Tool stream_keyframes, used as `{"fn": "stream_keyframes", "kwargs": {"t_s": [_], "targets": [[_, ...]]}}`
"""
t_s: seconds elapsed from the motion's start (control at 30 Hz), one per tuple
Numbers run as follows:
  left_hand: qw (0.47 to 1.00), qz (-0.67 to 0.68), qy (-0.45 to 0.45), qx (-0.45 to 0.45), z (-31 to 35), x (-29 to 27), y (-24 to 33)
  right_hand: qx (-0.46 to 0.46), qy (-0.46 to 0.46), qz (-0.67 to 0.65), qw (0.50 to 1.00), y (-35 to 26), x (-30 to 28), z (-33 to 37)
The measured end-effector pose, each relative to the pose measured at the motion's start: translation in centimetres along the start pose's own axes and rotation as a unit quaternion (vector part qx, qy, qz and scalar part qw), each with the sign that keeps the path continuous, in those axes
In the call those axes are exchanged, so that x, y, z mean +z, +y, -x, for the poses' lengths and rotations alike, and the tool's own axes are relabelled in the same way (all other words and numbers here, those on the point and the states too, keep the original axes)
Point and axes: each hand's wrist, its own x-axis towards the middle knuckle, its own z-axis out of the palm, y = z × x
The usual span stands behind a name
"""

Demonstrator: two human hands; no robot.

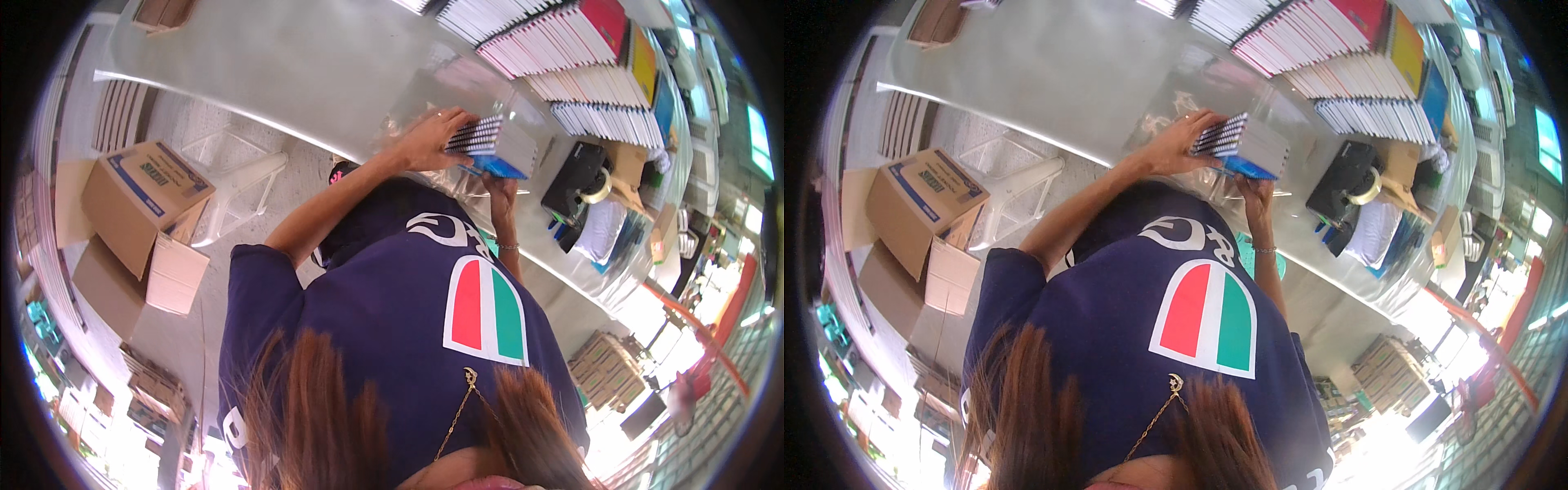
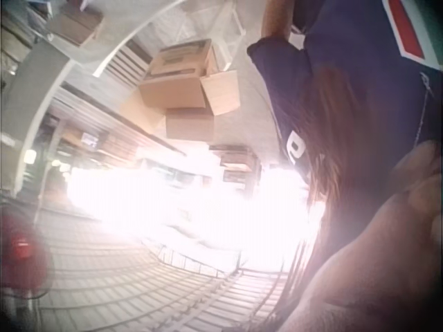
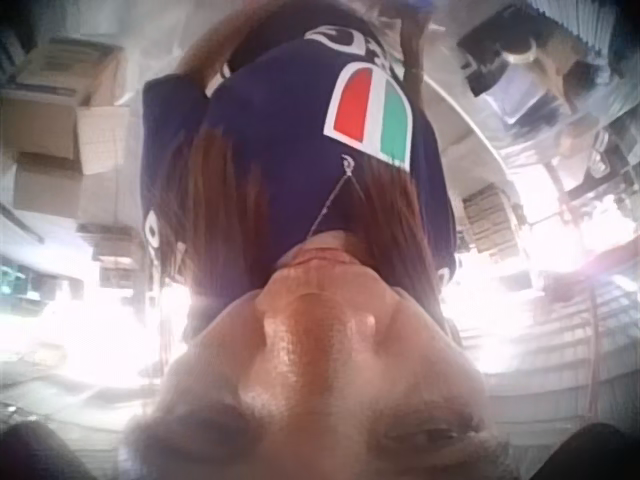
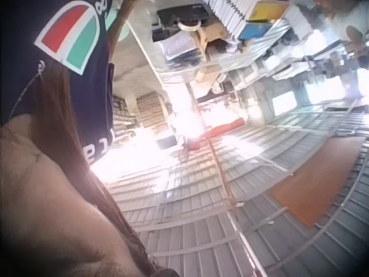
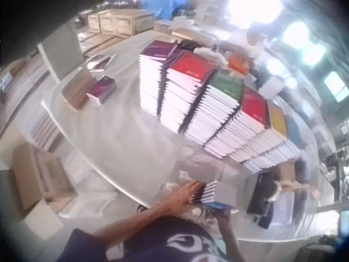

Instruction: The person repeatedly selects small spiral-bound notebooks from stacks on a table, places them into clear plastic bags, and seals the bags with adhesive tape. The process is repeated multiple times with different colored notebooks.

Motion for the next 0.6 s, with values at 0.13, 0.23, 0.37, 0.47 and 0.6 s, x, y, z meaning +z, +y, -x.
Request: {"fn": "stream_keyframes", "kwargs": {"t_s": [0.13,0.23,0.37,0.47,0.6], "targets": [[0.991,0.089,-0.015,-0.103,-1.1,0.1,0.7,0.007,0.024,-0.114,0.993,-3.3,0.6,-0.4],[0.972,0.175,-0.022,-0.154,-1.4,1.2,-0.4,0.059,0.005,-0.122,0.991,-5.0,0.4,-0.3],[0.964,0.111,-0.032,-0.239,-1.1,2.2,-1.4,0.048,0.03,-0.07,0.996,-5.8,1.2,0.2],[0.973,-0.022,-0.031,-0.228,-0.9,2.0,-1.1,0.086,0.046,-0.089,0.991,-5.3,1.4,-0.3],[0.966,-0.001,-0.036,-0.257,-1.0,1.7,-0.6,0.11,0.082,-0.064,0.988,-4.0,1.6,-0.5]]}}
